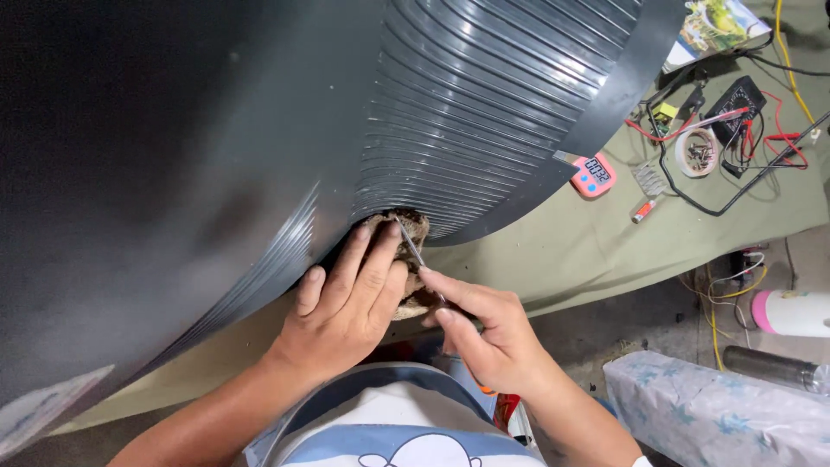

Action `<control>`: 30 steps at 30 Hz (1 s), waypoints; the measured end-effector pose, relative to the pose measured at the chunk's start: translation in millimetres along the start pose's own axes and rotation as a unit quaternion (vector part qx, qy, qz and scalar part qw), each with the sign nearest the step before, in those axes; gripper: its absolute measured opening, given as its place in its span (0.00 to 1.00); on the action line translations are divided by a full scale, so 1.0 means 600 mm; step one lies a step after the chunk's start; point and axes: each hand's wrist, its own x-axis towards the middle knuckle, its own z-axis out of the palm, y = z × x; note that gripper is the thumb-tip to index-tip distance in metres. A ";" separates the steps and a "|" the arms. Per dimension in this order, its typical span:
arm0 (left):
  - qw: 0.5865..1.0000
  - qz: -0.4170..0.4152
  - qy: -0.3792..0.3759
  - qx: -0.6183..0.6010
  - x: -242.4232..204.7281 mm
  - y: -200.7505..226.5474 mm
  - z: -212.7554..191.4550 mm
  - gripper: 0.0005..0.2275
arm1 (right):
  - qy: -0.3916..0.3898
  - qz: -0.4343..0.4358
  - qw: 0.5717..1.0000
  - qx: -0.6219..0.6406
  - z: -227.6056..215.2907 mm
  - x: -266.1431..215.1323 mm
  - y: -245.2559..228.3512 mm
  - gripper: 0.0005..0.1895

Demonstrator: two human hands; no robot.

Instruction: The person cleans the ribbed surface of a large black appliance using a cloth and a screwdriver. They wipe the surface with the cloth and use the screwdriver to scrape debris from the grooves, occasionally repositioning the object on the workbench.

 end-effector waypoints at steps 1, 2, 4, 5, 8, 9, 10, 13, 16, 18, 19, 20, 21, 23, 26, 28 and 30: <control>1.000 0.009 0.011 -0.014 0.001 -0.003 0.002 0.09 | 0.018 -0.002 1.000 0.012 0.001 -0.001 0.003 0.21; 1.000 0.008 0.011 -0.013 -0.001 -0.004 0.002 0.09 | 0.016 -0.003 1.000 0.012 0.002 -0.004 0.007 0.21; 0.999 0.028 0.006 -0.021 -0.003 -0.008 0.004 0.08 | 0.036 0.007 0.999 0.039 0.002 -0.010 0.014 0.20; 0.999 0.027 0.006 -0.021 -0.002 -0.005 0.006 0.08 | 0.035 0.006 0.999 0.038 0.001 -0.012 0.018 0.20; 1.000 0.002 0.010 -0.016 -0.005 0.009 0.013 0.09 | 0.037 0.017 0.999 0.021 0.001 -0.017 0.022 0.26; 1.000 -0.016 0.008 -0.006 -0.007 0.016 0.016 0.09 | 0.037 0.023 0.999 0.017 0.002 -0.014 0.018 0.25; 0.999 -0.035 0.008 0.004 -0.009 0.023 0.020 0.10 | 0.038 0.028 0.999 0.012 0.003 -0.011 0.014 0.24; 0.998 -0.057 -0.020 0.007 -0.025 0.045 0.034 0.10 | 0.035 -0.006 0.999 0.006 0.004 0.000 0.012 0.22; 0.998 -0.069 -0.012 0.004 -0.024 0.046 0.035 0.13 | 0.019 -0.016 1.000 -0.018 0.000 0.005 0.001 0.24; 0.998 -0.068 -0.013 0.002 -0.025 0.044 0.036 0.13 | 0.019 -0.018 0.999 -0.036 -0.006 0.003 -0.008 0.23; 0.998 -0.064 -0.015 0.000 -0.027 0.043 0.035 0.13 | 0.020 -0.019 0.998 -0.052 -0.008 0.002 -0.012 0.23; 0.998 -0.065 -0.015 0.000 -0.027 0.045 0.037 0.13 | 0.020 -0.020 0.998 -0.052 -0.011 0.000 -0.014 0.23; 0.997 -0.071 -0.007 -0.002 -0.027 0.048 0.039 0.10 | 0.018 -0.007 0.998 -0.064 -0.014 -0.001 -0.016 0.23; 0.997 -0.077 0.002 -0.007 -0.030 0.050 0.043 0.08 | 0.019 0.007 0.997 -0.078 -0.016 -0.002 -0.017 0.23; 0.997 -0.079 -0.012 -0.019 -0.032 0.054 0.045 0.09 | 0.025 0.030 0.997 -0.070 -0.015 -0.001 -0.014 0.22; 0.996 -0.085 0.026 -0.031 -0.026 0.050 0.043 0.11 | 0.022 0.015 0.997 -0.075 -0.014 0.003 -0.020 0.22; 0.996 -0.081 0.028 -0.038 -0.026 0.047 0.042 0.11 | 0.014 0.011 0.997 -0.080 -0.016 0.007 -0.028 0.22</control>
